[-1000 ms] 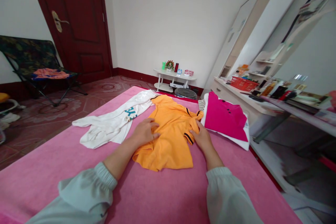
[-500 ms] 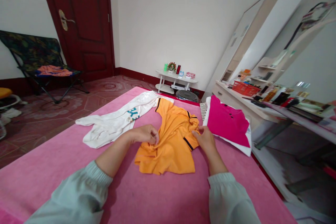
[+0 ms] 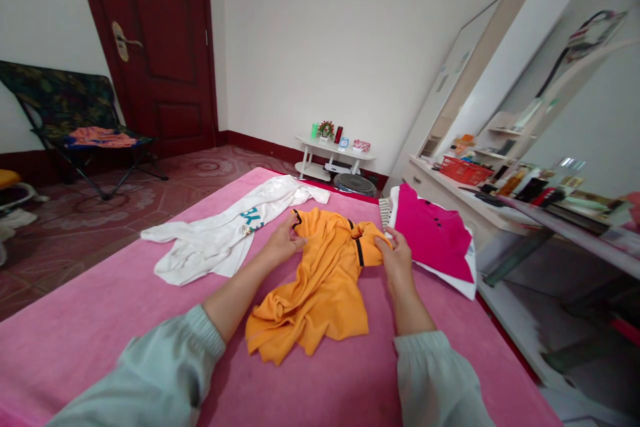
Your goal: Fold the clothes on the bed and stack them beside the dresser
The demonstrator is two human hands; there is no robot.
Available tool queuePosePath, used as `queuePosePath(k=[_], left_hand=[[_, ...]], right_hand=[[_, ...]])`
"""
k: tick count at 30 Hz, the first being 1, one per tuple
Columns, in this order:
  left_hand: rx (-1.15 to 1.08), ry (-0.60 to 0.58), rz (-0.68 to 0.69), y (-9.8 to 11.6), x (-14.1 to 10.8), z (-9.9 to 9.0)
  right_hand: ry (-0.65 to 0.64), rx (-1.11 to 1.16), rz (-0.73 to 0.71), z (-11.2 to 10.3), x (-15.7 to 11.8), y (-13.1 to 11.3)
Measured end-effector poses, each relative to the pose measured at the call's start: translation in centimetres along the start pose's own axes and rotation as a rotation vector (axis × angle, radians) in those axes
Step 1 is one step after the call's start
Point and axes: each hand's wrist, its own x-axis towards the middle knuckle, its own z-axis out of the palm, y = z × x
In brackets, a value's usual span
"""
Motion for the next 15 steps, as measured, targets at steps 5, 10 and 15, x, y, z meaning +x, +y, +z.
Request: queuePosePath(k=[5,10,15], left_hand=[[-0.238,-0.019,-0.104,0.0,2.0,1.2],[-0.296,-0.051,-0.153,0.5,2.7,2.5],[-0.313,-0.032,-0.185,2.0,2.6,2.5]], right_hand=[[-0.128,-0.132,-0.022,0.5,-0.4,2.0],[-0.360,-0.145,0.048,1.0,-0.6,2.9],[-0.133,0.051,-0.040,-0.3,-0.3,-0.9]])
